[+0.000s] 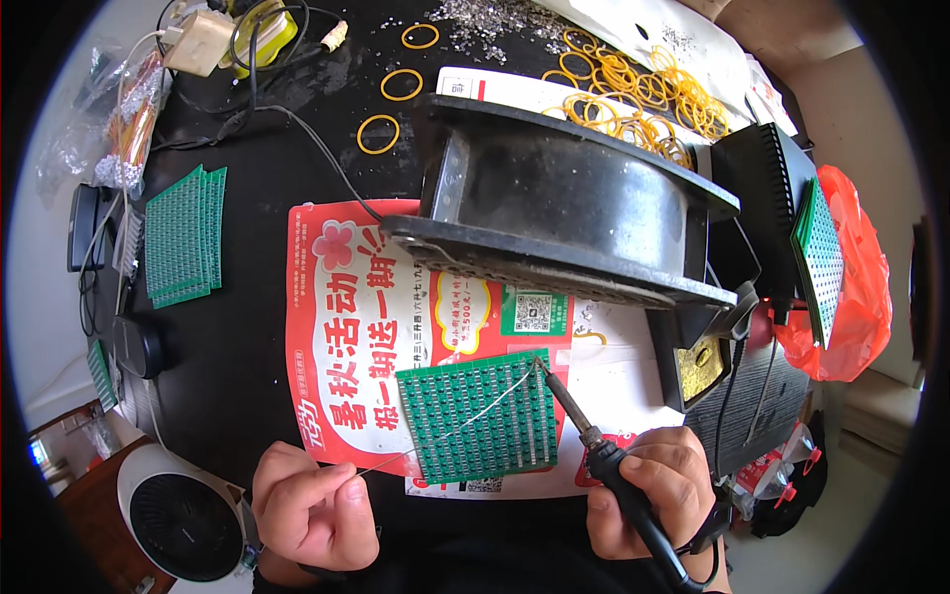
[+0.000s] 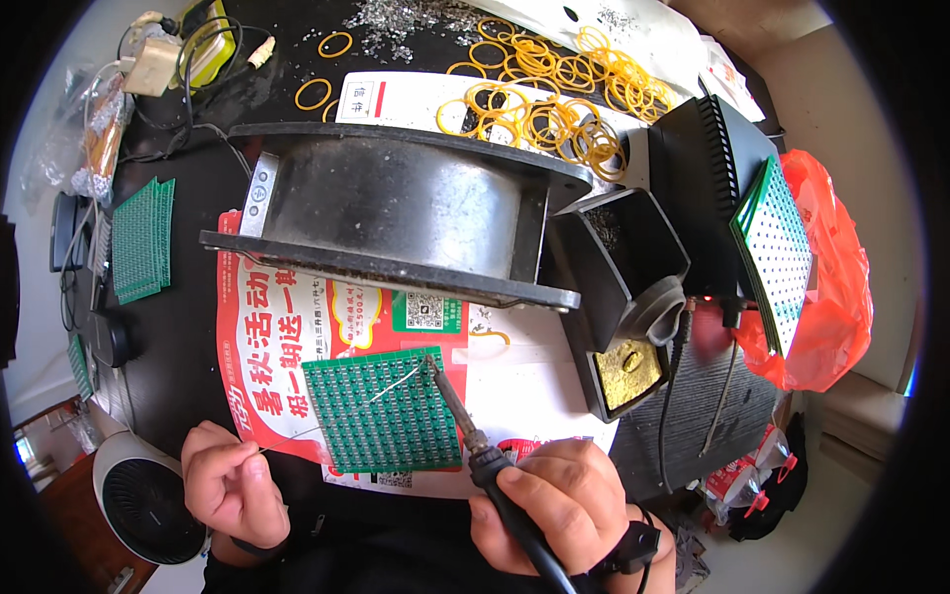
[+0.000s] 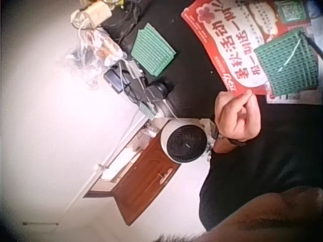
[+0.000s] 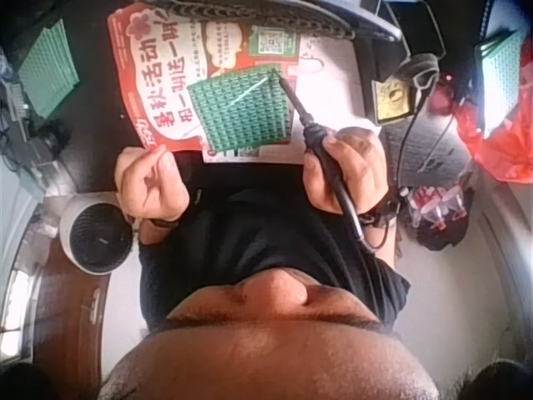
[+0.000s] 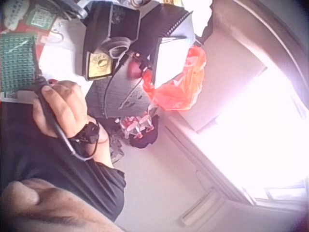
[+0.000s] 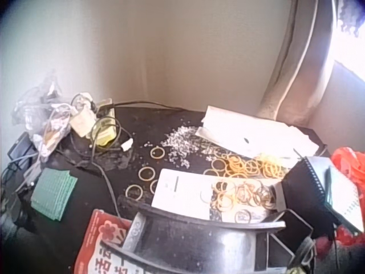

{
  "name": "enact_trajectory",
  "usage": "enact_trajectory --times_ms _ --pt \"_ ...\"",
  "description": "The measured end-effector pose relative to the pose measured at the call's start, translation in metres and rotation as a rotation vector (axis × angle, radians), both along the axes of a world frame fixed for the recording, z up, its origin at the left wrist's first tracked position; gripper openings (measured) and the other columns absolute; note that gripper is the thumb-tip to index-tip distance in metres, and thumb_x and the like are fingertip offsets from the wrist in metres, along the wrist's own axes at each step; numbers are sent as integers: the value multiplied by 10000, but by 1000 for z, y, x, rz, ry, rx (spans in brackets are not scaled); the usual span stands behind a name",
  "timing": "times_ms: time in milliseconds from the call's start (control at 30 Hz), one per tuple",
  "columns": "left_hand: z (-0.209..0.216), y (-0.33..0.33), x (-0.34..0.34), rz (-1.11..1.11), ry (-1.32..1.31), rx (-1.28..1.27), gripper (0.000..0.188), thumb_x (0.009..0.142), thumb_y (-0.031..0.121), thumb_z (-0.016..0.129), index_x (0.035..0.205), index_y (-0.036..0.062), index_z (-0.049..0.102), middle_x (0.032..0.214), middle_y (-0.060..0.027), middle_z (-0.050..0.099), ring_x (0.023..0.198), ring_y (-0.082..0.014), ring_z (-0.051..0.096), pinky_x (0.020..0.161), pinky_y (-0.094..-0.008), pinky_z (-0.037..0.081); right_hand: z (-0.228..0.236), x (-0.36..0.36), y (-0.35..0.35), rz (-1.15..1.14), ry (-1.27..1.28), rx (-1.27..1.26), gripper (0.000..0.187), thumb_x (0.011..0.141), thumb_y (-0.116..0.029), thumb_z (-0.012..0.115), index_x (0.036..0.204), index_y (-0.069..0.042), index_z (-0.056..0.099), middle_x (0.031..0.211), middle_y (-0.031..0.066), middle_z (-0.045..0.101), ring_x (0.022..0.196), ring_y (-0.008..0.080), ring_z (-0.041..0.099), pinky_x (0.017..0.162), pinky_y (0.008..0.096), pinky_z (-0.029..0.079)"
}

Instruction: Soldering components onto a printed circuit board.

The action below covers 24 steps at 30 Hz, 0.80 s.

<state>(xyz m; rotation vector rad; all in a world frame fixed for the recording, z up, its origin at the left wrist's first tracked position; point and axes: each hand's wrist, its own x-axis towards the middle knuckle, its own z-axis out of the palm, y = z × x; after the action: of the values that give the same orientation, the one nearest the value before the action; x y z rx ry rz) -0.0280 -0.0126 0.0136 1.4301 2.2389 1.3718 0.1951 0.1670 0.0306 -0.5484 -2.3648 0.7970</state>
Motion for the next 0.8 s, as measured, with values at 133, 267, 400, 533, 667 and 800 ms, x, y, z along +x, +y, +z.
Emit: enact_trajectory --times_ms 133,267,400,533,667,800 --pt "4 1 -2 -26 20 -27 127 836 27 592 950 -25 613 821 -94 551 616 -139 466 586 -294 345 3 -1 1 8 -4 2 331 701 -76 784 962 34 612 741 90 596 601 204 601 539 288 500" --pt "4 1 -3 -51 35 -51 131 843 29 600 965 -15 620 830 -92 564 616 -142 479 589 -295 359 0 -2 0 -4 -3 -1 330 696 -71 781 959 28 608 741 83 588 600 200 599 533 287 497" --pt "5 1 -3 -59 37 -62 132 848 34 603 970 -13 622 839 -92 574 623 -142 488 593 -293 364 2 -1 0 10 -5 -1 328 697 -69 783 955 25 604 751 86 588 598 198 596 529 285 495" --pt "5 1 -3 -63 38 -69 131 849 35 604 971 -11 622 845 -91 578 630 -145 495 598 -292 371 1 -1 0 19 -2 9 336 696 -67 783 960 29 598 748 85 582 589 196 589 513 282 489" --pt "6 2 -2 -67 47 -78 129 851 41 610 969 -8 624 848 -90 579 640 -156 511 603 -296 386 2 5 -6 12 -65 -41 398 728 -104 701 1083 -34 537 778 94 558 621 209 560 565 331 484" --pt "6 2 -1 -70 61 -83 122 853 47 612 963 -5 623 844 -95 578 640 -168 524 603 -300 395 2 4 -5 5 -80 -24 403 732 -104 701 1093 -35 537 782 93 560 622 208 560 567 333 485"
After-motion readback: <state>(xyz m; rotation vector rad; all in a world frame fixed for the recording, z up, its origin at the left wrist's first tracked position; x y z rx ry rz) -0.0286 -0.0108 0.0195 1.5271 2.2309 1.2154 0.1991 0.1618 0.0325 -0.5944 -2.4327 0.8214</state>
